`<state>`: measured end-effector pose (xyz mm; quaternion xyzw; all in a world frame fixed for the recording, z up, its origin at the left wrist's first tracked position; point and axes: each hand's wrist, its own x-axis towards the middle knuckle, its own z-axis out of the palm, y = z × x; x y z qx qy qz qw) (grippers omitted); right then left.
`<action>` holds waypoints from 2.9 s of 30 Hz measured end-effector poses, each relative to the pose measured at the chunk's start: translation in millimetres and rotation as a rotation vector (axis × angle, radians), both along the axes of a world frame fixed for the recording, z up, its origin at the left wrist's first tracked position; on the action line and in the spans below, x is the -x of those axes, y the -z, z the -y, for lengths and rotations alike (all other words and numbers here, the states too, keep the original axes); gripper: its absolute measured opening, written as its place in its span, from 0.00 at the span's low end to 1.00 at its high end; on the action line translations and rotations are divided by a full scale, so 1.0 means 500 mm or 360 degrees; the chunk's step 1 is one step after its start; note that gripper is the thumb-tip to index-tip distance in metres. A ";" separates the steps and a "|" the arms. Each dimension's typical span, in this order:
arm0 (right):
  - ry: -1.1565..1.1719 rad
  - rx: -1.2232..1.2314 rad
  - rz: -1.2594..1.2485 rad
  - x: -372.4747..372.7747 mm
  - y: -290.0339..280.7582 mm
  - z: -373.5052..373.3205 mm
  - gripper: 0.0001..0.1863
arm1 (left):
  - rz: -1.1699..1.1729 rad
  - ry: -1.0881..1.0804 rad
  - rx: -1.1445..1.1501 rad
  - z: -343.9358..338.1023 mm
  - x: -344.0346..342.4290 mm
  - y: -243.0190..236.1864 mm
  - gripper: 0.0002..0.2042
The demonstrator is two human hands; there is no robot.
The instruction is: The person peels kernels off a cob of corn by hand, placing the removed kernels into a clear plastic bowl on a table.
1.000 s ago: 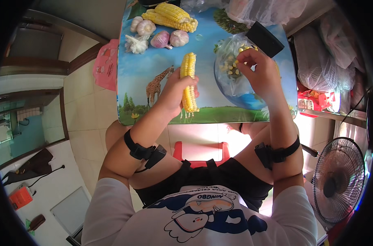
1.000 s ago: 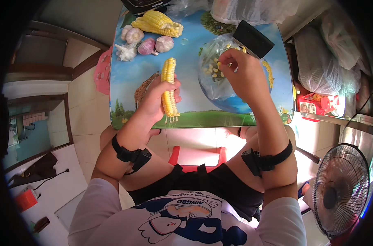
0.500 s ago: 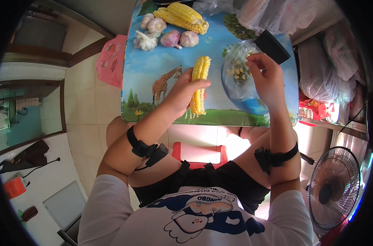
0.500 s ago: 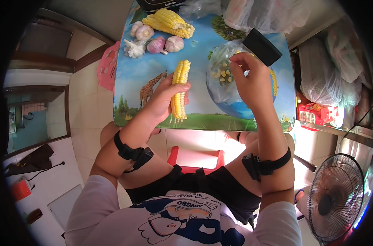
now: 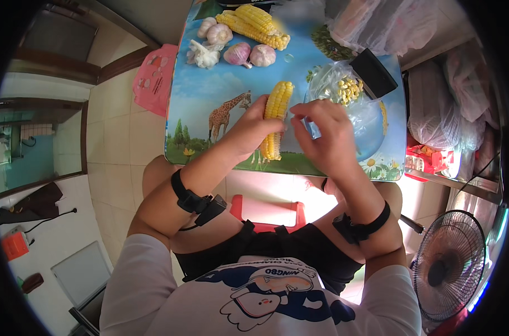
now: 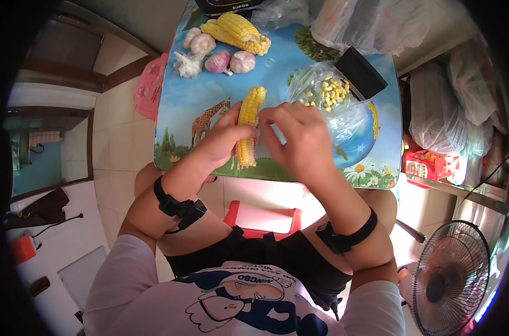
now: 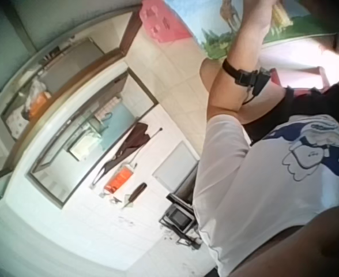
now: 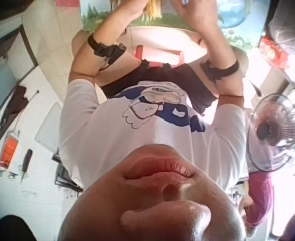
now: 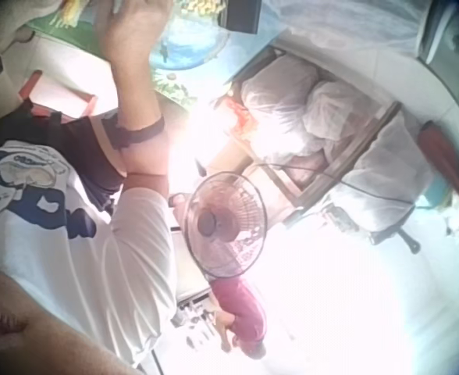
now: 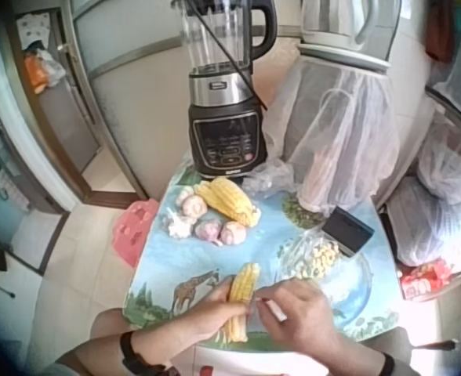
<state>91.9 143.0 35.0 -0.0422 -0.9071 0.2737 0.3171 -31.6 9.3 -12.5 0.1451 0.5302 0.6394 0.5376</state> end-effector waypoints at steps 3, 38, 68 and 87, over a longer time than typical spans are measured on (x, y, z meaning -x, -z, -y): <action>-0.0138 0.0138 0.0053 0.007 0.023 0.014 0.11 | -0.0074 -0.0012 -0.0038 0.000 -0.002 0.000 0.27; -0.0007 0.1105 0.0356 0.010 0.042 0.019 0.10 | 0.0333 0.0024 -0.0137 -0.006 -0.011 0.002 0.30; 0.0444 0.0594 0.0469 -0.030 0.007 -0.119 0.08 | 0.0439 -0.0027 -0.0130 -0.011 -0.015 -0.004 0.31; 0.0030 0.0362 0.0291 -0.010 -0.010 -0.030 0.09 | 0.0110 0.0137 -0.0053 -0.005 -0.017 -0.011 0.27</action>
